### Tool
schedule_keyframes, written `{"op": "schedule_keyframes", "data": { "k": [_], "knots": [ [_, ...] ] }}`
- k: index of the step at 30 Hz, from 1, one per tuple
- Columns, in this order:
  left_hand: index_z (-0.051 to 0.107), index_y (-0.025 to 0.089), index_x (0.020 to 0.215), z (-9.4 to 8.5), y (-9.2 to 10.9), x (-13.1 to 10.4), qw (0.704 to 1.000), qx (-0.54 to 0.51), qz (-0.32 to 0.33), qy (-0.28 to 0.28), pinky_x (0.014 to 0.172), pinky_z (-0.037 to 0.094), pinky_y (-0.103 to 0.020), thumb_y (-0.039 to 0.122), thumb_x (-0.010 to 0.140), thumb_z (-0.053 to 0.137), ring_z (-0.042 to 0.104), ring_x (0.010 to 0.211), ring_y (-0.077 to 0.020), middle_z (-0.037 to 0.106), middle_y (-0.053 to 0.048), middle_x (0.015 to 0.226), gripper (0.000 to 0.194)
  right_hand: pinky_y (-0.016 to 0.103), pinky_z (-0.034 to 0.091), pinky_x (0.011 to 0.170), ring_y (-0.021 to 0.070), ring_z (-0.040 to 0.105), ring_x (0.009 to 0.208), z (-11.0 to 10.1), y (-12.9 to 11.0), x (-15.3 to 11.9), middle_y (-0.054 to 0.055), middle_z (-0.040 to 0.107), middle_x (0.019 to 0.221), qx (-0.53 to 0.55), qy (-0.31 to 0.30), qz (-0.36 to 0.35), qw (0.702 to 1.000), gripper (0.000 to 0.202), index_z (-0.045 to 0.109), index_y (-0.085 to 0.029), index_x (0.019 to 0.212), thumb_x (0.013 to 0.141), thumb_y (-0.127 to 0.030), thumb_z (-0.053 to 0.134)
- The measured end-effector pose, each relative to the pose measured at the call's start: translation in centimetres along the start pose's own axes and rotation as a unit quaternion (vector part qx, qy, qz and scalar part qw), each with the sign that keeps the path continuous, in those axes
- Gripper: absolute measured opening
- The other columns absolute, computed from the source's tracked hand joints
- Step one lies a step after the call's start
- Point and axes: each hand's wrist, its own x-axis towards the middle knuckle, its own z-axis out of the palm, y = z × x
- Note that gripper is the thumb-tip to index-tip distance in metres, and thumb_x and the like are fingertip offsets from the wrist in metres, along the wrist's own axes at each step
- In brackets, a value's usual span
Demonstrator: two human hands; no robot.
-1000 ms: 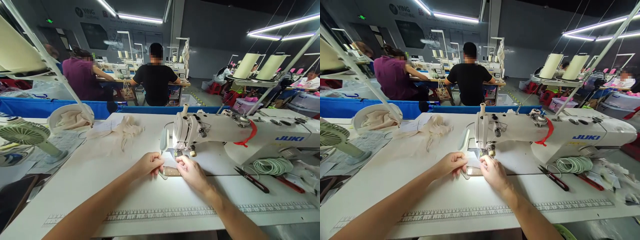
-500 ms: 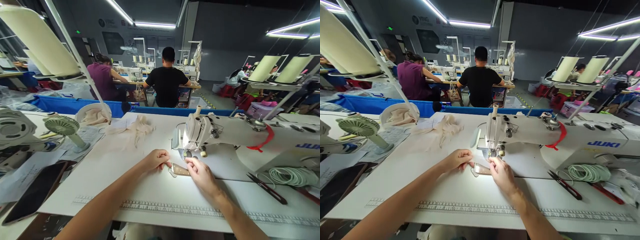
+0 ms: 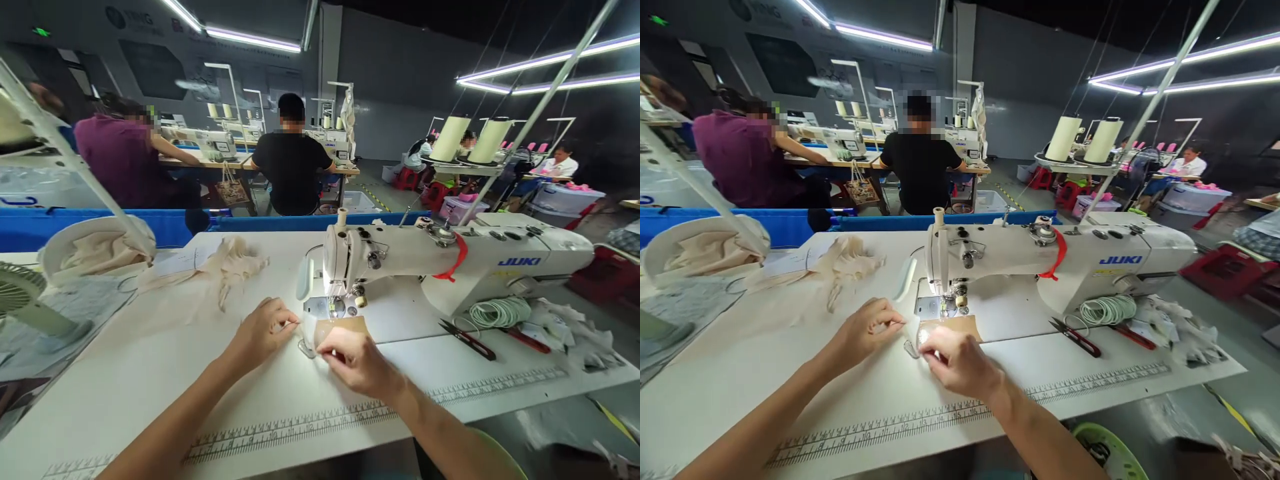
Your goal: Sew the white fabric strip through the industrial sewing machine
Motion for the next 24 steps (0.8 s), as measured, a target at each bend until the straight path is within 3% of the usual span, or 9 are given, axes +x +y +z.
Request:
{"op": "schedule_keyframes", "data": {
  "k": [3,6,10,12,13,15,18,21,24],
  "knots": [
    [0.070,0.022,0.085,-0.1,0.2,-0.3,0.998,-0.011,-0.028,-0.053,0.057,0.035,-0.026,0.048,0.088,0.047,0.048,0.057,-0.0156,0.055,0.002,0.058,0.035,0.026,0.049,0.065,0.0145,0.060,0.070,0.4,-0.4,-0.1,0.003,0.069,0.080,0.011,-0.034,-0.058,0.998,0.018,0.070,-0.019,0.092,0.091,-0.016,0.052],
    [0.068,0.021,0.093,-0.3,0.6,-0.4,0.990,-0.107,-0.025,-0.086,0.065,0.043,-0.026,0.050,0.091,0.044,0.057,0.067,-0.0173,0.066,0.000,0.072,0.038,0.024,0.048,0.060,0.0125,0.056,0.062,0.5,-0.5,-0.1,0.002,0.070,0.082,0.021,-0.036,-0.068,0.997,0.015,0.070,-0.021,0.088,0.091,-0.023,0.055],
    [0.070,0.019,0.086,-0.5,1.4,-0.5,0.970,-0.189,0.013,-0.150,0.075,0.047,-0.030,0.052,0.098,0.031,0.058,0.078,-0.0199,0.070,-0.006,0.088,0.053,0.030,0.051,0.064,0.0144,0.058,0.068,0.2,-0.4,0.1,0.011,0.067,0.109,0.041,0.039,0.022,0.998,0.025,0.067,-0.017,0.106,0.095,-0.026,0.048],
    [0.070,0.018,0.085,-0.4,2.1,-0.5,0.948,-0.244,0.012,-0.202,0.080,0.048,-0.033,0.052,0.099,0.034,0.060,0.081,-0.0206,0.070,-0.007,0.089,0.051,0.031,0.053,0.065,0.0131,0.060,0.066,0.1,-0.2,0.2,0.015,0.062,0.121,0.074,0.038,0.062,0.995,0.034,0.062,-0.015,0.122,0.094,-0.029,0.049],
    [0.068,0.018,0.085,-0.2,2.4,-0.6,0.936,-0.273,0.012,-0.224,0.082,0.048,-0.033,0.051,0.098,0.042,0.061,0.083,-0.0209,0.070,-0.007,0.089,0.045,0.030,0.054,0.063,0.0122,0.061,0.063,0.0,-0.1,0.3,0.014,0.063,0.118,0.096,0.022,0.078,0.992,0.039,0.058,-0.015,0.129,0.093,-0.030,0.051],
    [0.064,0.018,0.087,0.2,2.9,-0.6,0.916,-0.317,0.008,-0.246,0.080,0.048,-0.031,0.047,0.092,0.058,0.061,0.085,-0.0199,0.069,-0.006,0.092,0.030,0.026,0.052,0.055,0.0114,0.060,0.056,0.1,0.0,0.4,0.005,0.067,0.092,0.136,-0.016,0.109,0.985,0.047,0.052,-0.014,0.135,0.091,-0.030,0.055],
    [0.060,0.019,0.101,0.7,3.0,-0.6,0.915,-0.326,-0.018,-0.239,0.068,0.044,-0.027,0.044,0.088,0.066,0.057,0.077,-0.0154,0.063,-0.002,0.091,0.028,0.022,0.043,0.047,0.0103,0.051,0.047,0.2,0.3,0.6,-0.007,0.054,0.061,0.151,-0.033,0.157,0.975,0.037,0.060,-0.014,0.125,0.090,-0.023,0.056],
    [0.054,0.020,0.121,1.0,2.3,-0.5,0.927,-0.300,-0.063,-0.215,0.063,0.041,-0.026,0.044,0.085,0.068,0.053,0.068,-0.0142,0.056,0.003,0.079,0.045,0.021,0.036,0.045,0.0086,0.043,0.048,0.3,0.6,0.8,-0.006,0.052,0.063,0.124,-0.004,0.190,0.974,0.017,0.067,-0.016,0.098,0.089,-0.019,0.053],
    [0.051,0.020,0.126,1.0,1.7,-0.3,0.937,-0.287,-0.097,-0.173,0.063,0.041,-0.027,0.044,0.079,0.071,0.054,0.070,-0.0166,0.054,0.004,0.075,0.057,0.022,0.032,0.044,0.0087,0.039,0.047,0.3,0.7,0.8,-0.007,0.049,0.059,0.074,0.024,0.202,0.976,0.013,0.064,-0.018,0.081,0.088,-0.018,0.053]
  ]
}}
